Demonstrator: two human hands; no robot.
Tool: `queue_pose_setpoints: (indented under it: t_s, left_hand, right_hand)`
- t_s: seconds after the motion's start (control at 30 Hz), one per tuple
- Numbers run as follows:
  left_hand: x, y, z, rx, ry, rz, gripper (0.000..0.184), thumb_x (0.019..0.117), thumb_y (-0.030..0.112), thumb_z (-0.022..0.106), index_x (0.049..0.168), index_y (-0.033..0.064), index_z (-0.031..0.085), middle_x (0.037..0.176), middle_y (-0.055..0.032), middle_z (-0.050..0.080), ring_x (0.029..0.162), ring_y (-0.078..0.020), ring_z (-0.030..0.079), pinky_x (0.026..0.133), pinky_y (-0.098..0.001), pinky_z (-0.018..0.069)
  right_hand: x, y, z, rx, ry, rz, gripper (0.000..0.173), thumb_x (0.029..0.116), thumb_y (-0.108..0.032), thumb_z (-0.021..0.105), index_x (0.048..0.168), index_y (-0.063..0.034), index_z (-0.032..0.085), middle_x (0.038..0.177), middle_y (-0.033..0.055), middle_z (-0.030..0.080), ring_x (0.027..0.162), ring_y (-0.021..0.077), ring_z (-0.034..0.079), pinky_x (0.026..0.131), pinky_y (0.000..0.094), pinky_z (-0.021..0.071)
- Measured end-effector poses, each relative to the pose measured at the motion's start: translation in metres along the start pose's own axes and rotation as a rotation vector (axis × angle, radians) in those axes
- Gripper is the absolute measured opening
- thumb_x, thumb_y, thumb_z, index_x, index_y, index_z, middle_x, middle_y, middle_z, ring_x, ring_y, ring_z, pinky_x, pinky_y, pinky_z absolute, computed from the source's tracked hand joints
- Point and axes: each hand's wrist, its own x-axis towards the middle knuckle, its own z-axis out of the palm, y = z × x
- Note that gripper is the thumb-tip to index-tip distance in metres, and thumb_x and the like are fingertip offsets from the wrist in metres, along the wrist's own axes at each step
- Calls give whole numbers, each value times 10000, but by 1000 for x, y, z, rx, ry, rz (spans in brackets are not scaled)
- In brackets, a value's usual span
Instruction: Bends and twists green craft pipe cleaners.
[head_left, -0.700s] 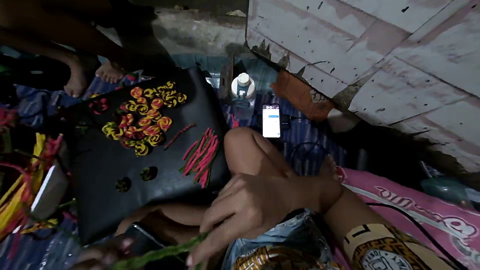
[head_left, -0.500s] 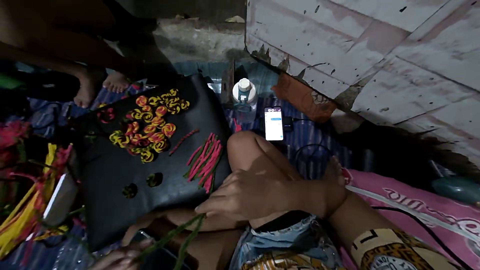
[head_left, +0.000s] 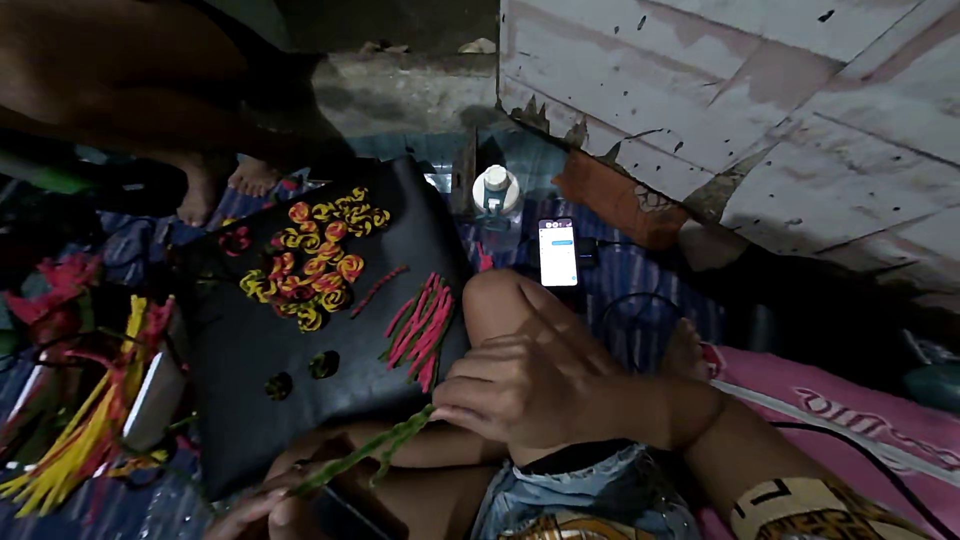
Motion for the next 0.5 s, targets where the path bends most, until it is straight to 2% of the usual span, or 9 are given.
queue_pose_setpoints:
  t_s: [0.07,0.17,0.27,0.37,0.43,0.5]
  left_hand:
    - [0,3,2,9,-39,25,150,1051,219,564,1086,245,708,1010,177,727,919,36,686,822,-143,562]
    - [-1,4,6,3,-41,25,144,1050,223,568,1083,250,705,1007,176,727,912,26,693,812,-158,577]
    - [-1,6,4,-26,4,-13,146,1052,195,557,1066,232,697,993,165,721,896,19,692,809,-159,574]
    - [2,4,0,-144,36,-107,160,1057,209,547,1049,225,706,943,138,719,835,23,677,756,-136,553]
    - [4,0,4,-279,64,-196,186,1055,244,539,998,234,716,868,122,733,773,15,689,712,-149,570]
    - [5,-1,5,-362,95,-258,199,1052,260,535,955,254,709,820,130,715,741,21,671,706,-150,554]
  right_hand:
    - [-2,-1,4,-19,-43,43,168,940,-162,678,827,-42,712,703,74,680,638,188,674,578,306,539]
    - [-1,1,6,29,-83,147,142,948,-160,666,882,-44,715,683,67,681,602,190,672,542,335,532]
    - [4,5,1,375,-110,188,176,974,-121,650,967,8,769,756,104,730,647,175,688,617,319,551]
    - [7,10,1,748,-21,59,195,988,-48,625,985,109,742,792,164,712,680,126,672,682,218,561]
    - [7,9,3,746,4,-96,217,1007,-81,612,961,84,744,786,162,701,706,153,677,694,246,556]
    - [5,9,3,616,-70,-197,203,1005,-78,606,961,33,770,758,137,700,670,182,674,644,287,548]
